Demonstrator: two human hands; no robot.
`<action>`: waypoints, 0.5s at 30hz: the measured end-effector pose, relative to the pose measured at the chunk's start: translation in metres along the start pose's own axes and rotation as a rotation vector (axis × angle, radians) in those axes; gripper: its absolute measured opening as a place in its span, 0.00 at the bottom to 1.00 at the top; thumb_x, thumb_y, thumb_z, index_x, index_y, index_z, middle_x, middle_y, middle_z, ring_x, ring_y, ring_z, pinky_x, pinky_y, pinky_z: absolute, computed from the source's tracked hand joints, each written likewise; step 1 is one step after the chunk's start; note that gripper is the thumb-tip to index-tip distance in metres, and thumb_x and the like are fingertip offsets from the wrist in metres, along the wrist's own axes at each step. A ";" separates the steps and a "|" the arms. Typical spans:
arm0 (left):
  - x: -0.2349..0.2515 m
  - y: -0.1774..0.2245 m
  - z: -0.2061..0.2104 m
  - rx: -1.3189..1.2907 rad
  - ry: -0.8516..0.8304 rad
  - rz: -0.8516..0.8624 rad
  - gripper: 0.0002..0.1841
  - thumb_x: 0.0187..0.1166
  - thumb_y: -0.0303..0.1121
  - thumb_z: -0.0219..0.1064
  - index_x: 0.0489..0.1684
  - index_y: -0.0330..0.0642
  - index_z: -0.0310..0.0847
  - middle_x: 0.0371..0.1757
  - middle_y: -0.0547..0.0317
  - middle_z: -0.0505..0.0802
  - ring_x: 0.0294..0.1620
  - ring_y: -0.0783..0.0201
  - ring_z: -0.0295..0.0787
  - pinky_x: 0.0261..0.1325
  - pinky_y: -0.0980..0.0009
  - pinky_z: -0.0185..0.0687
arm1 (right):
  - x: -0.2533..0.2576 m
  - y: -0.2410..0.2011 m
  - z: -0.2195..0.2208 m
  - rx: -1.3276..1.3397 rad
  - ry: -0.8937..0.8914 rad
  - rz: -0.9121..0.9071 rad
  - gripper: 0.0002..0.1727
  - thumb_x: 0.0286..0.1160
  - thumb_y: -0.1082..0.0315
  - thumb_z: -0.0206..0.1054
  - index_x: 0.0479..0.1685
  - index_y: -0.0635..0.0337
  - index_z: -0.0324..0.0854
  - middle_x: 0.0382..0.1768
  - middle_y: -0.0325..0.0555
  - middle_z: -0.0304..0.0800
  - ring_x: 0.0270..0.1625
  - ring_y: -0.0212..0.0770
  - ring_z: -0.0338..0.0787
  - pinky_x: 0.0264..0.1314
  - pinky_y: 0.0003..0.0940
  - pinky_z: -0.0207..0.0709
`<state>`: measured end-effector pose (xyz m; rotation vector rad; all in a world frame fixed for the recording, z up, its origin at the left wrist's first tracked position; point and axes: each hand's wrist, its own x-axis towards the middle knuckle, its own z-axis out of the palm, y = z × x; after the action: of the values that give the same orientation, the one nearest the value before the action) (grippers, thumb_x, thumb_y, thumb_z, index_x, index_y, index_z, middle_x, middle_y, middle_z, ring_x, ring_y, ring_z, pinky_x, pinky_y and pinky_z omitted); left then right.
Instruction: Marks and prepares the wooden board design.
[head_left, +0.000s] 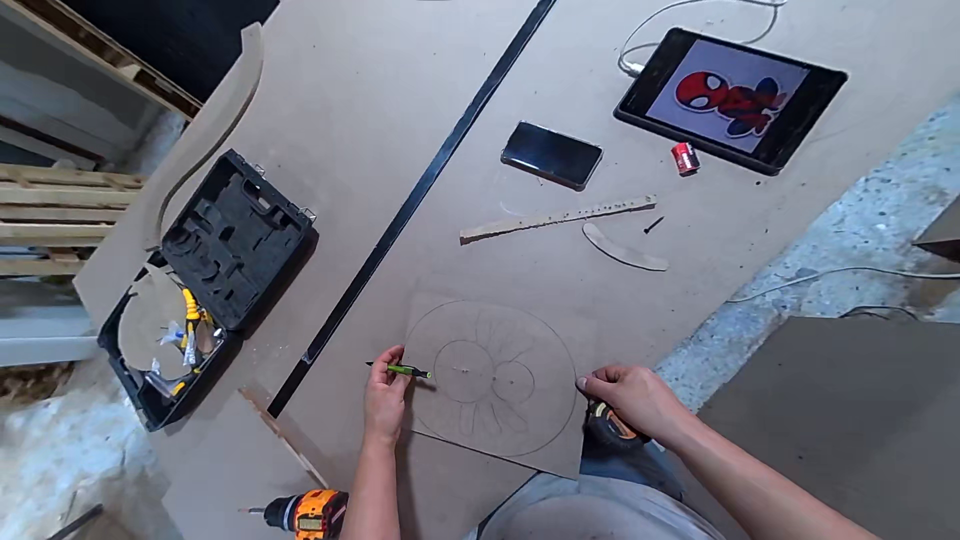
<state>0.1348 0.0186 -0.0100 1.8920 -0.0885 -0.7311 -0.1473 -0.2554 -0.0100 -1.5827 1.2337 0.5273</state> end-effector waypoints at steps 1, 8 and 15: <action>0.000 -0.001 0.000 0.004 -0.007 -0.003 0.24 0.79 0.20 0.66 0.75 0.45 0.79 0.75 0.56 0.86 0.74 0.58 0.83 0.75 0.56 0.80 | 0.001 -0.001 -0.001 -0.004 -0.008 0.009 0.19 0.78 0.44 0.70 0.29 0.46 0.91 0.25 0.39 0.91 0.31 0.41 0.90 0.37 0.52 0.82; -0.005 -0.003 0.004 -0.005 0.022 0.012 0.23 0.77 0.20 0.68 0.72 0.45 0.82 0.72 0.56 0.89 0.71 0.59 0.85 0.73 0.58 0.82 | 0.003 -0.001 -0.009 -0.126 -0.050 -0.042 0.23 0.80 0.42 0.68 0.21 0.47 0.85 0.21 0.39 0.87 0.28 0.41 0.87 0.33 0.50 0.78; -0.011 -0.004 0.008 0.006 0.030 -0.001 0.22 0.78 0.20 0.69 0.72 0.44 0.82 0.71 0.55 0.89 0.69 0.59 0.86 0.72 0.60 0.83 | 0.004 0.003 -0.014 -0.139 -0.040 -0.038 0.23 0.79 0.40 0.68 0.21 0.46 0.85 0.21 0.39 0.87 0.28 0.41 0.87 0.33 0.51 0.78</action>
<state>0.1210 0.0185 -0.0110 1.9086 -0.0712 -0.7030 -0.1520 -0.2691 -0.0091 -1.7001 1.1558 0.6287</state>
